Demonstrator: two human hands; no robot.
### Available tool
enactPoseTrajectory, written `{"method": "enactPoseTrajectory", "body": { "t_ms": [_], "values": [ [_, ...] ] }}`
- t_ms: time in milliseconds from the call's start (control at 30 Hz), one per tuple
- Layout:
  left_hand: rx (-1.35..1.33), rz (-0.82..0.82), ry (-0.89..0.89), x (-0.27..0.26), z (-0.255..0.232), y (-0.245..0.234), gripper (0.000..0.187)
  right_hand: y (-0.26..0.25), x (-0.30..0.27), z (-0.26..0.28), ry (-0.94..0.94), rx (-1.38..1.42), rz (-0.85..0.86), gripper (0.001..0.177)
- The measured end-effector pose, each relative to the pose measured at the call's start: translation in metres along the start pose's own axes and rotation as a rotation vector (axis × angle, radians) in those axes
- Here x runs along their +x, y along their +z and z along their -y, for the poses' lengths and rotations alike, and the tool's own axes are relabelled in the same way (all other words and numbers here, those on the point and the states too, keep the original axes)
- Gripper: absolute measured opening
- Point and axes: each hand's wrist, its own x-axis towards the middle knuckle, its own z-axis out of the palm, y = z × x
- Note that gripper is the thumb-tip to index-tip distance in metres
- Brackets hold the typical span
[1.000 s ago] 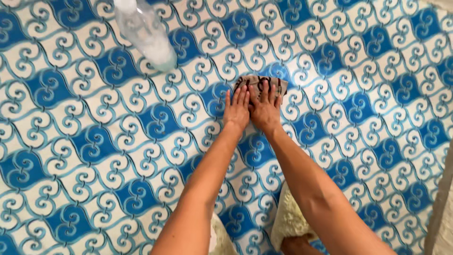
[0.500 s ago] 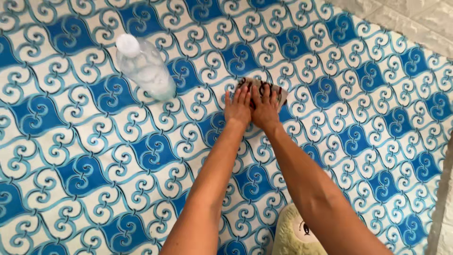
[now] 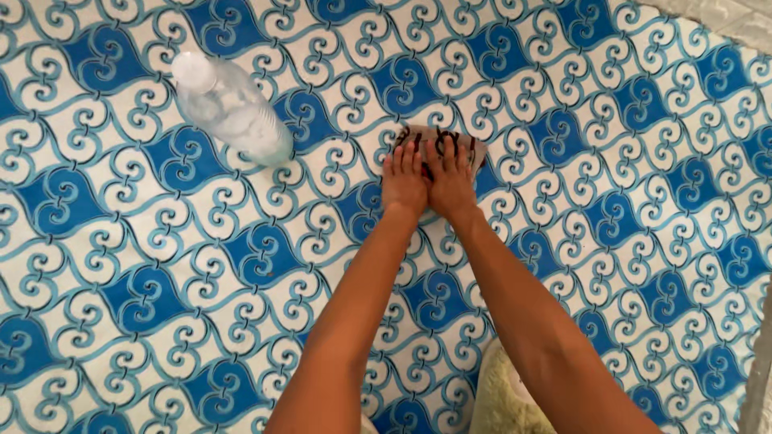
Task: The person scrubs a patterned blue and white tiled floor with a cloth. They pour a liquid from a plastic bottle onto the floor and continue scrubbing the area with the cloth.
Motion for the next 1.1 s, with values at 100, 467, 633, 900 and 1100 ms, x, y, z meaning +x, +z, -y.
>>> {"method": "enactPoseTrajectory", "body": {
  "t_ms": [100, 467, 633, 900, 1100],
  "values": [
    [0.025, 0.027, -0.014, 0.023, -0.001, -0.018, 0.064, 0.000, 0.030, -0.009, 0.050, 0.005, 0.057, 0.075],
    [-0.038, -0.041, -0.018, 0.156, 0.005, -0.075, 0.061, 0.022, 0.164, -0.079, -0.002, -0.047, -0.092, 0.074],
    [-0.061, -0.051, -0.012, 0.224, 0.010, -0.119, 0.062, 0.007, 0.242, -0.103, 0.111, 0.002, 0.021, 0.074],
    [-0.003, -0.095, -0.039, 0.310, 0.017, -0.173, 0.063, -0.004, 0.356, -0.140, 0.027, -0.082, -0.034, 0.069],
    [0.042, -0.072, -0.082, 0.322, 0.015, -0.174, 0.066, -0.027, 0.359, -0.124, 0.088, -0.016, 0.042, 0.070]
  ]
}}
